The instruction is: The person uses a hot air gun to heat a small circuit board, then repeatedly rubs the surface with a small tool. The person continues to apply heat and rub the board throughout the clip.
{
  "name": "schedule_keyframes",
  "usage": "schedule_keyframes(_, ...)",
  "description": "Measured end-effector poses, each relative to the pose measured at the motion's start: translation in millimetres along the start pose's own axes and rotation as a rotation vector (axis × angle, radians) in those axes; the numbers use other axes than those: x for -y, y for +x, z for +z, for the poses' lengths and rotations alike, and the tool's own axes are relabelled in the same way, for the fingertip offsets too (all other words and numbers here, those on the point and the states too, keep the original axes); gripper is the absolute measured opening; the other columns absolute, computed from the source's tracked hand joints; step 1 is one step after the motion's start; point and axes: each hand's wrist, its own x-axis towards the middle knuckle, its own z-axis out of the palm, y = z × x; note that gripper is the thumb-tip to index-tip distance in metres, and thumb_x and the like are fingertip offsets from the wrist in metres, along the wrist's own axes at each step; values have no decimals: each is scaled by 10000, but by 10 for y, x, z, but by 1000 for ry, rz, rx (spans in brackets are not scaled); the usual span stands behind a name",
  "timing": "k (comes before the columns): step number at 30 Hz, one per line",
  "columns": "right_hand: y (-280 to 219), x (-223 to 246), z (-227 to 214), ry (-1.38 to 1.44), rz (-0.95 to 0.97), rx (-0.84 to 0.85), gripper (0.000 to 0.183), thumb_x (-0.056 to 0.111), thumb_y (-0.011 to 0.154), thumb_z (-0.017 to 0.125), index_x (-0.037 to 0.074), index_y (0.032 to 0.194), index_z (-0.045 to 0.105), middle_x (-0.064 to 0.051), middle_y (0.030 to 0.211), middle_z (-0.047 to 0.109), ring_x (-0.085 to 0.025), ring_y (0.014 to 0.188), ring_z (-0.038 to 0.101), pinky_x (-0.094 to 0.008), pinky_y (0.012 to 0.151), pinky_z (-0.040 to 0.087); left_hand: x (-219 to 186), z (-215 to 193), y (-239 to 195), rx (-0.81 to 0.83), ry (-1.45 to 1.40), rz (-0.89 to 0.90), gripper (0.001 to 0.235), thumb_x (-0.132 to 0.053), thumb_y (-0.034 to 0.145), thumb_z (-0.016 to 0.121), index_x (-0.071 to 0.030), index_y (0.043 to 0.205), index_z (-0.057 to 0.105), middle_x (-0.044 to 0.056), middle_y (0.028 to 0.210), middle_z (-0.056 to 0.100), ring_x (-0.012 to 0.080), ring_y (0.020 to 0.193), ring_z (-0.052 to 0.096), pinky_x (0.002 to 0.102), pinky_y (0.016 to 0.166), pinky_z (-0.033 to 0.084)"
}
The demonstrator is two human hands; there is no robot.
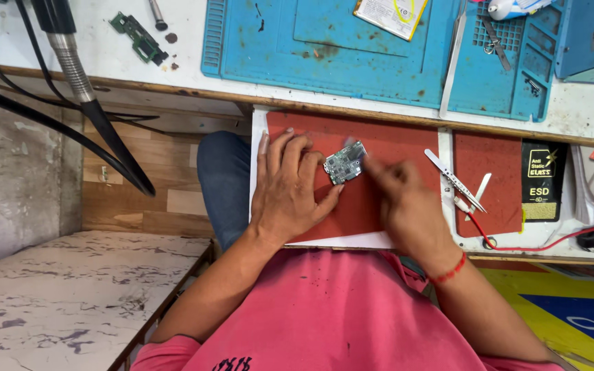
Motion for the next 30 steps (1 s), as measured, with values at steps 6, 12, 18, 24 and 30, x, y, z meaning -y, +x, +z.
schedule_keyframes(6,1,33,-27,-49,-51,178,659,-39,813,540,229,1412,607,-134,1056,639,-356,695,690,-476,630,573,0,11,-10,-2,5,-1,508,-388,792,831,-45,1106,627,171,1301,525,398,1361,426,625,1203,248)
schedule_keyframes(12,38,84,-33,-36,-94,198,734,-58,757,530,208,1439,583,-150,1075,635,-387,740,687,-485,617,561,16,-12,2,-5,7,0,504,-383,788,832,-47,1103,628,167,1301,527,396,1359,427,620,1204,252)
schedule_keyframes(18,-9,35,-73,-83,-43,89,645,-39,820,539,198,1416,612,-178,1125,635,-403,720,672,-494,630,555,-58,-3,21,1,-14,-8,503,-371,785,831,-38,1098,622,178,1298,523,395,1350,438,627,1200,249)
schedule_keyframes(24,-57,-64,21,-102,15,13,620,-38,919,499,220,1479,566,-163,1143,627,-387,773,685,-483,673,569,41,91,-33,3,2,-7,502,-367,787,830,-47,1114,622,178,1299,532,403,1360,439,631,1202,262)
schedule_keyframes(30,29,-42,13,-45,-6,-16,691,-35,815,475,230,1449,554,-176,1145,617,-393,770,695,-488,655,580,-93,-123,47,-23,38,13,581,-411,761,814,-5,1126,616,231,1302,526,462,1330,427,614,1149,278)
